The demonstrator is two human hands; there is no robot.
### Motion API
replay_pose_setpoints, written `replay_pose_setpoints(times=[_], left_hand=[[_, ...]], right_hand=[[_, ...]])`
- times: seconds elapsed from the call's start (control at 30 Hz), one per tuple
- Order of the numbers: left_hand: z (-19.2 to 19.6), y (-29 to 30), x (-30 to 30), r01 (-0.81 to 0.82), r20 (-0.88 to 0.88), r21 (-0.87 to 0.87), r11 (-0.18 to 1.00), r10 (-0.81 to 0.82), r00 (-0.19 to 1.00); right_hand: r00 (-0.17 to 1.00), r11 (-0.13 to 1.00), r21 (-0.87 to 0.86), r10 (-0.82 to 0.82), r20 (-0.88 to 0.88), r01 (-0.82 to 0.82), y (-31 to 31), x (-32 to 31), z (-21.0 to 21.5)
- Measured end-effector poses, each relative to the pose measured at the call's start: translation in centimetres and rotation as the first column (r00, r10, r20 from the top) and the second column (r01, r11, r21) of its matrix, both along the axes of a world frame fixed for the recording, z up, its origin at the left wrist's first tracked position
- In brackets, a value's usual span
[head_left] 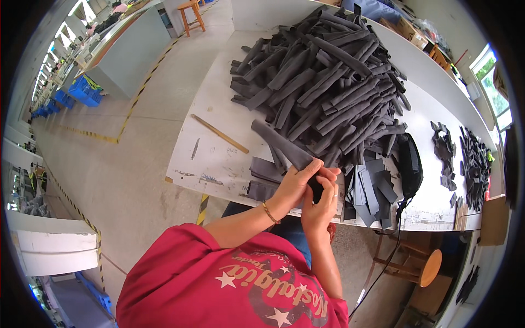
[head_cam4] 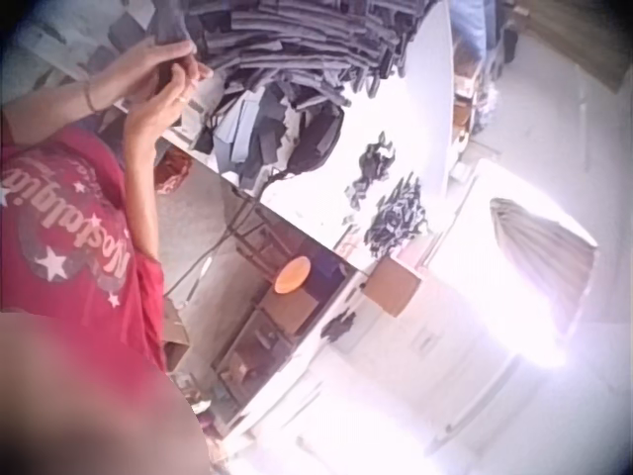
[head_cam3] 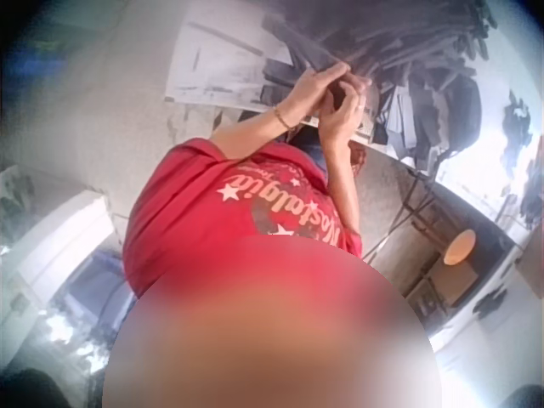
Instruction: Folding and fitting gray foam padding strips into shape at a factory workbench.
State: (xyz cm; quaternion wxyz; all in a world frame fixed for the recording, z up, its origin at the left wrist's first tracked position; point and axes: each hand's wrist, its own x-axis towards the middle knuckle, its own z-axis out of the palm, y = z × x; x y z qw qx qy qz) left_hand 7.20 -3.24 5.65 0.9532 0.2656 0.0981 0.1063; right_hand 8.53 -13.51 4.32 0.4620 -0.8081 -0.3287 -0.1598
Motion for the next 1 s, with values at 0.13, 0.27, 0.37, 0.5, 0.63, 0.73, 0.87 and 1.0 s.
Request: replay_pose_setpoints(times=[0.13, 0.27, 0.37, 0.5, 0.63, 0.73, 0.87, 1.0], left_hand=[[-0.6, 1.7, -0.1, -0.050, -0.036, 0.248, 0.968, 0.061, 0.998], [-0.6, 2.2, 0.0, -0.078, -0.023, 0.204, 0.976, 0.084, 0.996], [-1.5, 2.0, -0.8, -0.077, -0.045, 0.134, 0.988, 0.084, 0.995], [-1.8, 2.0, -1.4, -0.011, -0.058, -0.008, 1.000, 0.010, 0.998], [-2.3, 2.5, -1.7, -0.012, -0.027, -0.014, 1.000, 0.011, 1.000], [-2.3, 3.4, -1.5, -0.008, -0.097, -0.021, 1.000, 0.006, 0.995], [-2.7, 2.7, -1.6, 0.043, -0.043, -0.054, 0.998, -0.046, 0.998], [-1.8, 0.4, -1.6, 0.058, -0.018, -0.169, 0.984, -0.061, 0.998]], right_hand=[[0.999, 0.999, 0.041, 0.018, 0.037, -0.020, 0.2, -0.5, 0.2], [0.999, 0.994, -0.101, 0.037, -0.015, -0.038, -2.0, -0.6, -1.0], [0.992, 0.992, -0.086, 0.099, 0.083, -0.092, -0.7, 0.2, -0.4], [0.988, 0.992, -0.047, 0.119, 0.102, -0.115, 0.8, 0.3, -1.8], [0.985, 0.985, -0.034, 0.172, 0.022, -0.171, 2.0, 0.4, -1.2], [0.980, 0.973, -0.129, 0.183, -0.079, -0.192, 0.3, -0.5, -0.5], [0.965, 0.959, -0.119, 0.249, -0.077, -0.257, -1.0, 0.6, 0.0], [0.950, 0.949, -0.054, 0.309, -0.037, -0.311, 0.3, 1.3, -0.7]])
